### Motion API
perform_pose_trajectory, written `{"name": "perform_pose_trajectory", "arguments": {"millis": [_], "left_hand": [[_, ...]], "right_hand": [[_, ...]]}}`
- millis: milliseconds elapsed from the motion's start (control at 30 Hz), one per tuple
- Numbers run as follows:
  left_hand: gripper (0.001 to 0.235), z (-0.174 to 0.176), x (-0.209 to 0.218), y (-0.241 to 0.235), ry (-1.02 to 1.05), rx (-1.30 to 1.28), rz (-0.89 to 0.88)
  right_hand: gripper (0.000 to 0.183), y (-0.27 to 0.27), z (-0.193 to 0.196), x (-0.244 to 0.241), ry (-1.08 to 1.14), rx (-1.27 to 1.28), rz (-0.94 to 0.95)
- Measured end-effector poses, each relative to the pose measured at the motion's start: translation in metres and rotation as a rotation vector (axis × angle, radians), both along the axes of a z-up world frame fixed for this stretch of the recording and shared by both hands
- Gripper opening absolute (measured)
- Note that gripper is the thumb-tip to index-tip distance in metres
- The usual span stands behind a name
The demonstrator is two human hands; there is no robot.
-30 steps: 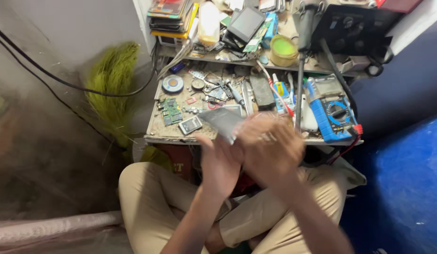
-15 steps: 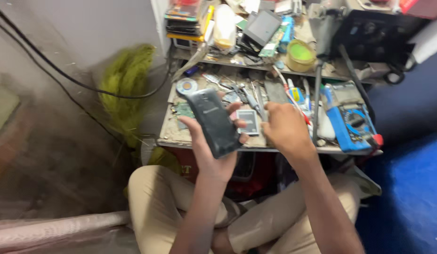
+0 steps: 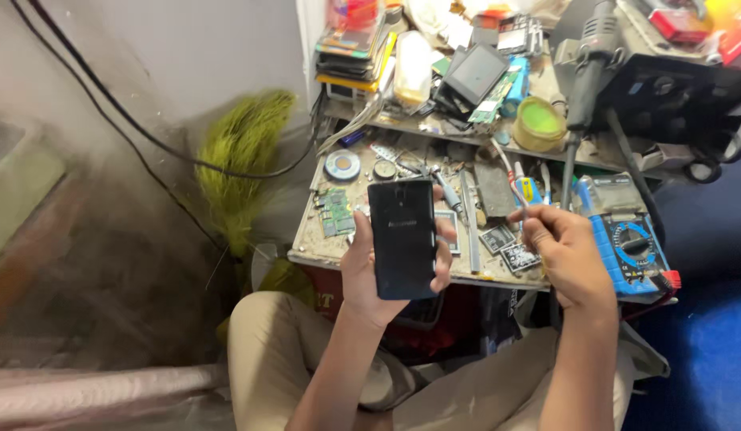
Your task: The person disassembles a phone by removing the back cover and then unscrewing components using a small screwdriver.
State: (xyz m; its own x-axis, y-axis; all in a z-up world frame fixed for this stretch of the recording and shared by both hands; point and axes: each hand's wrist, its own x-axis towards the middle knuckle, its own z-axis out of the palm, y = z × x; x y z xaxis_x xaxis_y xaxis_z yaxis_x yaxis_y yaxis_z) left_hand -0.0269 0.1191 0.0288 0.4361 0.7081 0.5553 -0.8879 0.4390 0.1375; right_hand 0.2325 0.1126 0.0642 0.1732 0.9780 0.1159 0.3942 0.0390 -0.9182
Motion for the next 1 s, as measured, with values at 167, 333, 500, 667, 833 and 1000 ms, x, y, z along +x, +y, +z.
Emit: {"name": "perform_pose_trajectory", "arguments": {"millis": [167,333,500,667,833,1000], "left_hand": [[0.095,-0.013,0.010,0.004,0.013,0.114,-0.120],[0.100,-0.029,0.019,0.005,0.088,0.160,-0.157],[0.100,-0.037,0.022,0.007,0.053,0.170,-0.178],[0.101,-0.044,0.027,0.009,0.037,0.174,-0.162],[0.100,-0.049,0.029,0.007,0.043,0.161,-0.182],[0.101,-0.053,0.033,0.009,0.105,0.149,-0.139]], "right_hand": [[0.016,-0.016,0.012,-0.034,0.646,0.393,0.179],[0.020,-0.031,0.019,-0.078,0.707,0.471,0.161],[0.020,-0.043,0.027,-0.094,0.684,0.470,0.183],[0.019,-0.049,0.018,-0.099,0.746,0.507,0.227],[0.021,-0.052,0.011,-0.104,0.889,0.512,0.184],[0.025,-0.052,0.008,-0.099,0.879,0.495,0.118]]}}
